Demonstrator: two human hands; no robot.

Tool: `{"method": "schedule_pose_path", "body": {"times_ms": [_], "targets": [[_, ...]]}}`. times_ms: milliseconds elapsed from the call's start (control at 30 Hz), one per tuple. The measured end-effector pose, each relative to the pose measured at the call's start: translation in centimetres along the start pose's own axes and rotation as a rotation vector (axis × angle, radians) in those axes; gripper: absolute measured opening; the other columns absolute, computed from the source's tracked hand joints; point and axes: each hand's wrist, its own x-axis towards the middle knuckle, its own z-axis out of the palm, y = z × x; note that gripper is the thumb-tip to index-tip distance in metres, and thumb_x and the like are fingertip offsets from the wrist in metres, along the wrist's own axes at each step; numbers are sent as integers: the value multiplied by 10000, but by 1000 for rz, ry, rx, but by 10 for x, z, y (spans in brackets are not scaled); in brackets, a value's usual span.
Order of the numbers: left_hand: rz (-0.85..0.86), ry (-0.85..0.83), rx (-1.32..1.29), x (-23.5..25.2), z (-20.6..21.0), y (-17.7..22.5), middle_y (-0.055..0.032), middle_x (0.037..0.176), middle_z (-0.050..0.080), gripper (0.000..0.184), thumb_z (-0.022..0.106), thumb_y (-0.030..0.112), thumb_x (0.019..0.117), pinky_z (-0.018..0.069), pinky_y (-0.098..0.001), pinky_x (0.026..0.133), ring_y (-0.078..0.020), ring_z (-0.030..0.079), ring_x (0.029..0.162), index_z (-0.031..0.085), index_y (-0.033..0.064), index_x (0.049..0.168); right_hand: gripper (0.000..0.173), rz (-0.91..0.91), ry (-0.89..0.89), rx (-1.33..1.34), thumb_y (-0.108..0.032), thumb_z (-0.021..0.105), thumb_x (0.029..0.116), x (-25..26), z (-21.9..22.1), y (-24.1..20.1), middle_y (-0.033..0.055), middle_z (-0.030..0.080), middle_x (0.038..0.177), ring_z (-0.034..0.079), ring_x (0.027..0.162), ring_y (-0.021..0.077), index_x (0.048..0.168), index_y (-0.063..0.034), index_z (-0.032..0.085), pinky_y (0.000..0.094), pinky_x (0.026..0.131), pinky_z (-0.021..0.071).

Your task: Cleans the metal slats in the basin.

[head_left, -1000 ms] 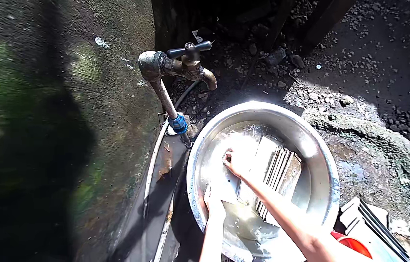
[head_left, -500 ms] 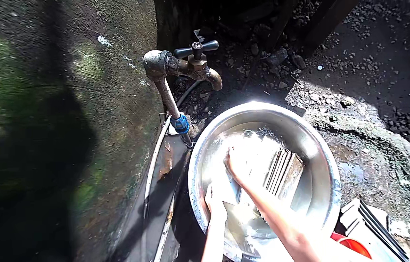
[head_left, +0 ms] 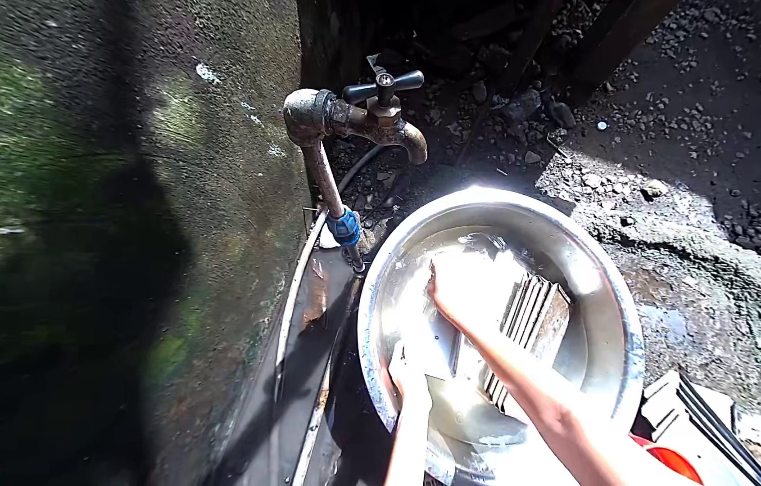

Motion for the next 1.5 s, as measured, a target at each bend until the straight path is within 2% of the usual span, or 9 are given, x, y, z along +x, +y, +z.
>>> {"method": "schedule_pose_path", "body": {"times_ms": [133, 433, 600, 767, 867, 1067, 1233, 1333, 1500], "targets": [[13, -10, 12, 0, -2, 5, -253, 1232, 644, 285, 448, 6, 1057, 456, -358, 1047, -240, 611, 1156, 608, -121, 1256, 477, 16, -8, -76, -101, 441, 1038, 20, 3, -8, 276, 534, 1449, 480, 1389, 403, 1498, 23, 457, 516, 1160, 365], [15, 30, 21, -2, 1, 2, -250, 1194, 664, 280, 469, 53, 1073, 463, -351, 1039, -236, 627, 1129, 634, -121, 1217, 464, -211, -324, -103, -9, 528, 962, -78, -17, -34, 249, 615, 1302, 572, 1245, 394, 1424, 34, 521, 496, 1027, 474], [-2, 30, -28, -3, 1, 3, -250, 1196, 654, 277, 484, 37, 1056, 475, -361, 1016, -231, 621, 1115, 613, -124, 1241, 458, -305, -256, -122, -1, 504, 965, -49, -9, -17, 232, 626, 1323, 577, 1253, 384, 1420, 1, 562, 489, 1050, 463], [38, 16, 68, -4, -1, 6, -255, 1210, 661, 277, 481, 5, 1048, 473, -349, 1028, -237, 632, 1133, 620, -122, 1251, 479, -95, -112, -76, -89, 444, 1026, -1, -5, 4, 228, 531, 1482, 460, 1414, 380, 1500, -32, 486, 515, 1178, 336], [72, 34, 70, -4, 0, 6, -252, 1187, 668, 263, 489, -5, 1042, 477, -320, 1013, -215, 636, 1112, 625, -130, 1229, 431, -67, -21, -106, -74, 467, 1008, 15, 2, -5, 250, 580, 1402, 520, 1345, 397, 1423, -18, 563, 518, 1129, 394], [54, 69, 62, -1, 5, -3, -265, 1215, 656, 268, 519, 42, 1043, 470, -375, 1044, -264, 625, 1155, 626, -126, 1223, 356, -86, -178, 27, -136, 462, 1048, -61, -1, -16, 228, 657, 1178, 635, 1116, 337, 1325, 8, 632, 427, 978, 509], [56, 81, -20, 12, 8, -35, -214, 1175, 665, 257, 463, 46, 1061, 492, -384, 1006, -236, 634, 1099, 638, -85, 1197, 353, -289, -475, -94, -172, 455, 1055, -125, -24, -18, 141, 651, 1309, 601, 1245, 302, 1364, -103, 612, 458, 1048, 478], [64, 57, -17, -2, 6, -5, -244, 1240, 660, 275, 491, 17, 1053, 457, -336, 1055, -224, 625, 1163, 627, -118, 1251, 356, -347, -348, -60, -116, 445, 1055, -107, -22, 3, 163, 672, 1299, 597, 1267, 326, 1345, -82, 648, 490, 1082, 443], [53, 13, -9, -6, 2, -1, -242, 1232, 652, 288, 488, -3, 1034, 474, -322, 1026, -200, 627, 1136, 607, -117, 1270, 432, 24, -150, 38, -106, 520, 1001, -12, -31, 22, 264, 587, 1381, 544, 1319, 388, 1414, 18, 553, 518, 1114, 406]]}}
